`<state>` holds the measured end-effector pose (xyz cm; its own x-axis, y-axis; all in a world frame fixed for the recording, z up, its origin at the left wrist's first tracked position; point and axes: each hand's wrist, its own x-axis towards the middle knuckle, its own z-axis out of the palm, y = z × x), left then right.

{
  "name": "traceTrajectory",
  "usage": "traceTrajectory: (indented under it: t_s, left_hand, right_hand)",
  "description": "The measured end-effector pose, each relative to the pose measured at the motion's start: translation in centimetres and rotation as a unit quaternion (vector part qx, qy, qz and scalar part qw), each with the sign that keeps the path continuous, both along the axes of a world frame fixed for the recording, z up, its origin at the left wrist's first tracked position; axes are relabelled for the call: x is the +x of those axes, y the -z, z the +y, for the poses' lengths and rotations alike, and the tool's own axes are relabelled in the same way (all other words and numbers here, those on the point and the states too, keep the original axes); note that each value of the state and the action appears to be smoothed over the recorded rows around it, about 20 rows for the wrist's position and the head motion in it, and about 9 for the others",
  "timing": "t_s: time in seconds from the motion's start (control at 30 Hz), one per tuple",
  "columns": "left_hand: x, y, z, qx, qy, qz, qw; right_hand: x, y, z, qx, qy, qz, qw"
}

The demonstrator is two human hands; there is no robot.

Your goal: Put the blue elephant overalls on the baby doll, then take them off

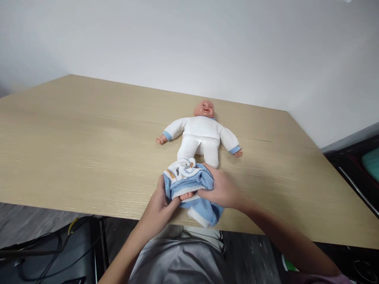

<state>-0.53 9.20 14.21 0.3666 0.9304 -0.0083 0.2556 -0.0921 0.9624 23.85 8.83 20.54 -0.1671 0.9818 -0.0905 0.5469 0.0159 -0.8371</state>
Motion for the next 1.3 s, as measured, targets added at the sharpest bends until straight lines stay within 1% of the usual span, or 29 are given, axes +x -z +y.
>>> traceTrajectory:
  t_s: [0.1,0.17,0.33,0.47,0.67,0.8,0.93,1.1,1.2,1.3]
  left_hand:
    - [0.2,-0.4,1.0,0.047,-0.017,0.001,0.999]
    - [0.3,-0.7,1.8,0.058,-0.018,0.018,0.998]
    - [0.1,-1.3,3.5,0.091,0.001,0.015,0.996]
    - [-0.2,-1.2,4.1,0.082,0.017,0.011,0.996]
    - [-0.6,-0.6,4.7,0.091,0.02,0.035,0.995]
    - [-0.9,-0.9,6.0,0.103,0.055,0.041,0.992]
    - [-1.4,-1.7,7.5,0.105,0.079,0.023,0.991]
    - [-2.2,-2.7,8.2,0.077,0.13,0.041,0.988]
    - [-2.6,-3.1,8.0,0.055,0.151,0.048,0.986]
    - [-3.1,-3.2,8.0,0.032,0.188,0.04,0.981]
  right_hand:
    - [0.2,0.5,0.6,0.042,-0.002,0.036,0.998]
    - [0.4,0.9,1.1,0.069,-0.007,0.049,0.996]
    - [1.0,1.4,2.4,0.108,-0.024,0.031,0.993]
    - [1.3,1.8,2.8,0.121,-0.027,0.014,0.992]
    - [1.6,3.1,3.0,0.163,-0.049,0.05,0.984]
    - [2.3,3.1,3.6,0.187,-0.084,0.053,0.977]
    - [3.6,3.2,4.0,0.158,-0.129,0.059,0.977]
    - [5.1,3.9,3.9,0.143,-0.12,0.103,0.977]
    - [5.6,4.5,3.8,0.126,-0.137,0.17,0.968]
    - [5.9,5.2,3.8,0.066,-0.119,0.269,0.953]
